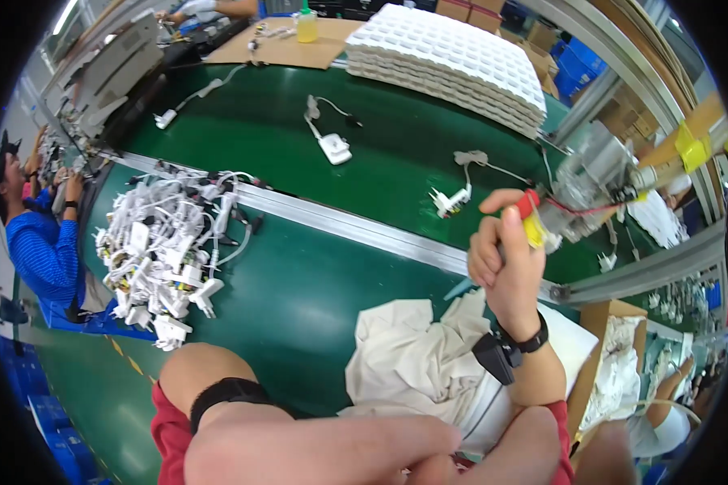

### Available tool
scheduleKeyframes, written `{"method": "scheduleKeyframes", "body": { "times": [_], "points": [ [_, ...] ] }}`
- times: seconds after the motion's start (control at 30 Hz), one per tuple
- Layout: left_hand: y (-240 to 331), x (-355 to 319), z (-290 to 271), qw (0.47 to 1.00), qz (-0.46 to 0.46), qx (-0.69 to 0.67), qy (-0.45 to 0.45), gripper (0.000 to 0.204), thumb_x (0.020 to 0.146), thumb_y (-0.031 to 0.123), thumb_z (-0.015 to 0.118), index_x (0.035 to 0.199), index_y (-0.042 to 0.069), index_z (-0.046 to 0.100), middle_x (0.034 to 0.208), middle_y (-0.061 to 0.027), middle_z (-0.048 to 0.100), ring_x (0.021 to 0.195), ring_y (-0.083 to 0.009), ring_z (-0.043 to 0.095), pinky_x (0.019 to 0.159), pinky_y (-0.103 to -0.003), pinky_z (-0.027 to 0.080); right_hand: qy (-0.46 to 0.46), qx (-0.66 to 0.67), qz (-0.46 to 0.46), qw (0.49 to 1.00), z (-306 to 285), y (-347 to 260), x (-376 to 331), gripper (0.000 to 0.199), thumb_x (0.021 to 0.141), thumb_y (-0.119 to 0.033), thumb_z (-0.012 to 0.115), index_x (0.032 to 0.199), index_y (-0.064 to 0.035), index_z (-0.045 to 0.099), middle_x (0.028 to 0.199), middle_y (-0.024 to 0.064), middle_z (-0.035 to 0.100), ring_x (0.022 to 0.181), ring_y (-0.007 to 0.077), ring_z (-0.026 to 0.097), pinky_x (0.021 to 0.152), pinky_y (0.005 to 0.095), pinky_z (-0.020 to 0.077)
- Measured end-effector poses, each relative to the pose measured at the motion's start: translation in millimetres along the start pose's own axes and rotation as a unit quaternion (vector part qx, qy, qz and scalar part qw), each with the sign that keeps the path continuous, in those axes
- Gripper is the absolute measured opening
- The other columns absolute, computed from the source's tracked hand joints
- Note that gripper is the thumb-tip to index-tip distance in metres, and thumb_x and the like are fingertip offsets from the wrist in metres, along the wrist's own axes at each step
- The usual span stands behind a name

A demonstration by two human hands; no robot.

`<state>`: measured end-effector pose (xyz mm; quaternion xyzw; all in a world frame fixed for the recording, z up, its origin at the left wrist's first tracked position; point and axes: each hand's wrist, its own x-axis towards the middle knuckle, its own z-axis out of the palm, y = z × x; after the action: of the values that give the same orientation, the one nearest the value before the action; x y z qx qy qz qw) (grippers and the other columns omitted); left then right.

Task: The person picks up a charger circuit board, applies a substance to its components using a dispenser, and sets it aside on the table, repeating this process for several boards.

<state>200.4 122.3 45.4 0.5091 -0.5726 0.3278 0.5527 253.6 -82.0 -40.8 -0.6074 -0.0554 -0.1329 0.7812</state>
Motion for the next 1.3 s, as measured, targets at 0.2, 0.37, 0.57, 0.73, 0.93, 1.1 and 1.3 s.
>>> {"method": "scheduleKeyframes", "body": {
  "times": [0.2, 0.37, 0.57, 0.73, 0.93, 1.1, 1.3],
  "points": [
    [-10, 9, 38, 0.999, -0.047, 0.024, -0.003, 0.013, 0.073, 0.011, 0.061, 0.082, 0.003, 0.056, 0.086, -0.0115, 0.055, 0.066, -0.0265, 0.058, 0.061, -0.037, 0.049, -0.012, -0.012, 0.004, 1.000, 0, 5, 3, 0.028, 0.098, -0.034, 0.042, 0.102, -0.0059, 0.045, 0.051, -0.0035, 0.029, 0.039, 0.0042, 0.027, 0.036, 0.0208, 0.0235],
    [-30, 23, 71, 0.994, -0.095, 0.050, -0.013, 0.014, 0.071, 0.013, 0.061, 0.078, 0.003, 0.055, 0.083, -0.0102, 0.054, 0.060, -0.0256, 0.057, 0.057, -0.037, 0.049, 0.063, -0.027, 0.023, 0.997, -11, -21, 1, 0.028, 0.098, -0.033, 0.042, 0.102, -0.0058, 0.045, 0.051, -0.0038, 0.029, 0.039, 0.0040, 0.026, 0.036, 0.0205, 0.0233],
    [-129, -34, 27, 0.934, -0.230, 0.176, -0.209, 0.016, 0.080, 0.016, 0.058, 0.074, 0.002, 0.059, 0.065, -0.0115, 0.055, 0.054, -0.0288, 0.056, 0.054, -0.037, 0.047, 0.039, -0.026, -0.005, 0.999, -9, 2, 6, 0.027, 0.097, -0.033, 0.043, 0.100, -0.0061, 0.046, 0.050, -0.0044, 0.029, 0.039, 0.0034, 0.025, 0.035, 0.0199, 0.0222],
    [-251, -100, -31, 0.793, -0.421, 0.401, -0.183, 0.036, 0.090, 0.034, 0.051, 0.096, 0.000, 0.063, 0.071, -0.0154, 0.064, 0.068, -0.0297, 0.063, 0.067, -0.038, 0.049, 0.023, -0.020, -0.015, 0.999, -6, 1, 11, 0.028, 0.097, -0.034, 0.043, 0.099, -0.0063, 0.046, 0.050, -0.0048, 0.029, 0.038, 0.0031, 0.025, 0.035, 0.0200, 0.0217],
    [-304, -104, -26, 0.669, -0.413, 0.522, -0.331, 0.046, 0.083, 0.038, 0.060, 0.106, -0.001, 0.058, 0.089, -0.0197, 0.065, 0.082, -0.0355, 0.064, 0.076, -0.040, 0.051, 0.015, -0.002, -0.006, 1.000, -12, -1, 10, 0.027, 0.096, -0.032, 0.046, 0.098, -0.0047, 0.047, 0.051, -0.0034, 0.033, 0.039, 0.0039, 0.030, 0.037, 0.0206, 0.0254],
    [-294, -88, -17, 0.654, -0.482, 0.440, -0.383, 0.043, 0.083, 0.039, 0.063, 0.099, -0.001, 0.059, 0.101, -0.0158, 0.064, 0.092, -0.0305, 0.064, 0.073, -0.034, 0.052, 0.019, 0.007, -0.001, 1.000, -14, 0, 12, 0.025, 0.096, -0.029, 0.048, 0.098, -0.0042, 0.048, 0.051, -0.0026, 0.035, 0.040, 0.0043, 0.032, 0.038, 0.0210, 0.0272],
    [-233, -120, 27, 0.691, -0.646, -0.270, 0.181, 0.027, 0.094, 0.026, 0.051, 0.110, 0.006, 0.050, 0.111, -0.0090, 0.062, 0.103, -0.0175, 0.061, 0.070, -0.023, 0.051, 0.037, 0.006, -0.002, 0.999, -22, -4, 15, 0.024, 0.096, -0.028, 0.048, 0.098, -0.0037, 0.048, 0.052, -0.0026, 0.035, 0.040, 0.0042, 0.032, 0.038, 0.0207, 0.0269]
  ]
}}
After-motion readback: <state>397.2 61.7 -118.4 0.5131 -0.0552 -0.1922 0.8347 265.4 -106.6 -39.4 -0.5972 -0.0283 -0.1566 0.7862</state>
